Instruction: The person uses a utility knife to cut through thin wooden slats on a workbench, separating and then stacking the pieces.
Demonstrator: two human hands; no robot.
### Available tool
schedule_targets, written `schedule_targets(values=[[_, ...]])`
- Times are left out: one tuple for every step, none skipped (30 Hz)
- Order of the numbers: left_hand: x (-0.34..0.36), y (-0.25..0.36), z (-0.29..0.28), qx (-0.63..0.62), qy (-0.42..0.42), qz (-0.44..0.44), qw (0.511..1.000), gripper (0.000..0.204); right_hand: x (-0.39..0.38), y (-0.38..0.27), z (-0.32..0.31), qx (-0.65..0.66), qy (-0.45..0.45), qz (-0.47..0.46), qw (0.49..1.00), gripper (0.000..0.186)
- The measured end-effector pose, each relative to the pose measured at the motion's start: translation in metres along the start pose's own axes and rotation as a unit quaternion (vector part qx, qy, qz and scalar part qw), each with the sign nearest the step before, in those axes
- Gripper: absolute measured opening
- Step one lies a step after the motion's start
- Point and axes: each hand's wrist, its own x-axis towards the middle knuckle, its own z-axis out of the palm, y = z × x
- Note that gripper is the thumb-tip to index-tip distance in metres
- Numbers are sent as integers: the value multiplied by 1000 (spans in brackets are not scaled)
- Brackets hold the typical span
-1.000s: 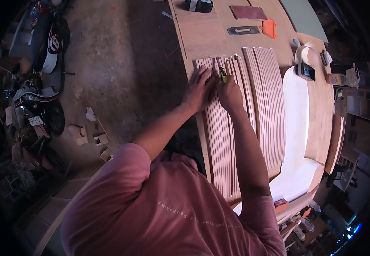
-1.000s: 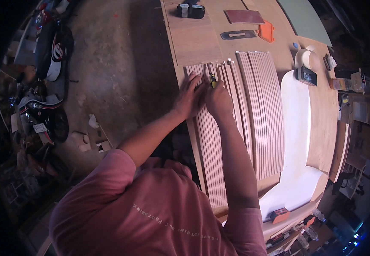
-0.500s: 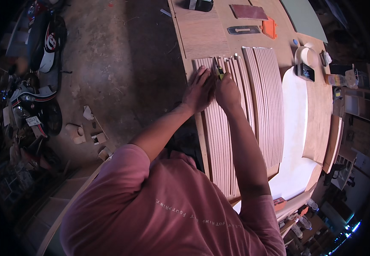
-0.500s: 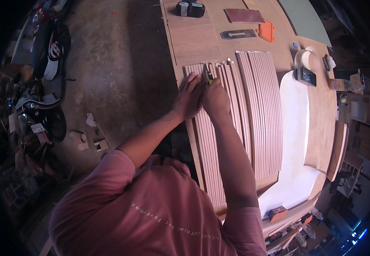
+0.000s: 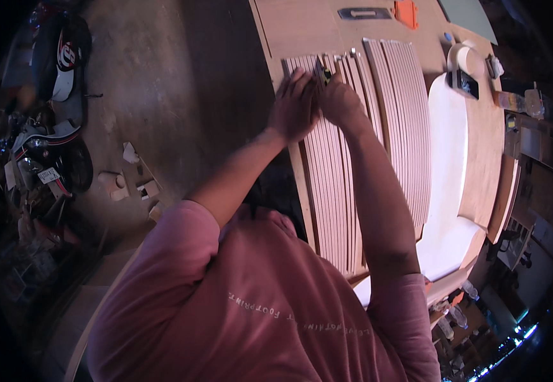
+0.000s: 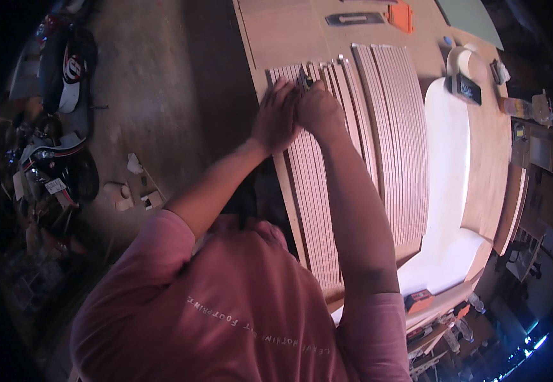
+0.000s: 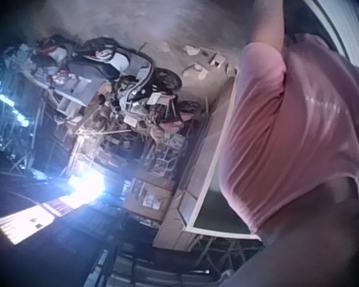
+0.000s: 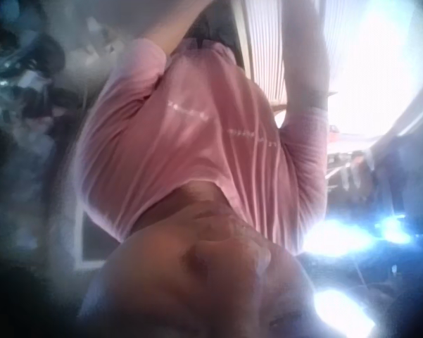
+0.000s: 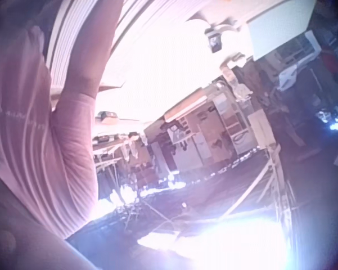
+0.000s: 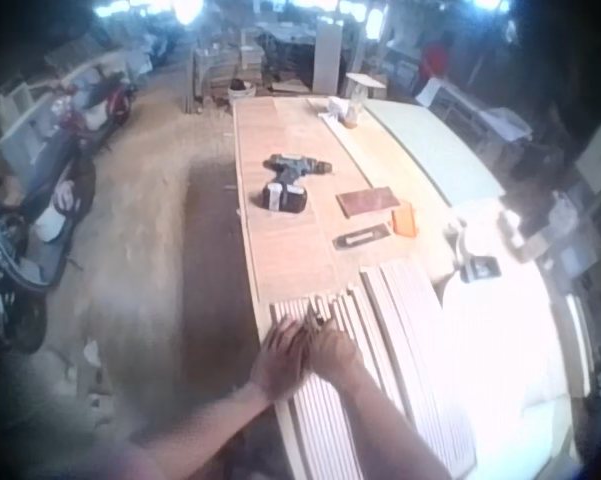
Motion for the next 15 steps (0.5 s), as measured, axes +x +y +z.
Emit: schedule_targets(values=[[-2,0,-4,8,3,-8,1000,66,-6,0,4,-56,-7,-36,998,34],[-1,0,-3,11,4,-8,1000,65,-13,3,6,-113,-10,-64,992,32],[0,0,-1,14,5,-7,1000,63,-23,7,9,-167,-13,-91,982,30],[-2,-8,1,45,7,9,999,65,-35,12,15,-120,-7,-78,990,30],[-1,-5,1,37,2,10,999,65,-53,18,19,-124,16,-89,988,31],[0,-1,0,30,-2,11,999,65,-76,21,25,-116,55,-96,987,32],[2,2,-2,24,-4,12,1000,65,-97,22,27,-101,91,-98,986,33],[3,1,0,31,3,23,999,66,-118,20,25,-76,93,-83,989,35],[1,1,2,51,-2,29,998,67,-138,18,22,-52,38,-49,997,38],[4,5,0,70,-7,37,997,67,-160,18,22,-35,27,-35,998,41],[4,5,1,89,-11,45,995,68,-185,17,23,-46,38,-33,998,42],[3,0,9,111,-15,46,993,70,-209,20,30,-34,46,-36,998,44],[2,-2,11,125,-11,53,991,70,-233,23,35,-20,53,-39,998,46],[1,-2,13,139,-9,60,988,71,-254,20,31,14,14,-7,1000,47],[1,-2,14,152,-6,67,986,71,-274,17,25,48,-25,26,998,48]])
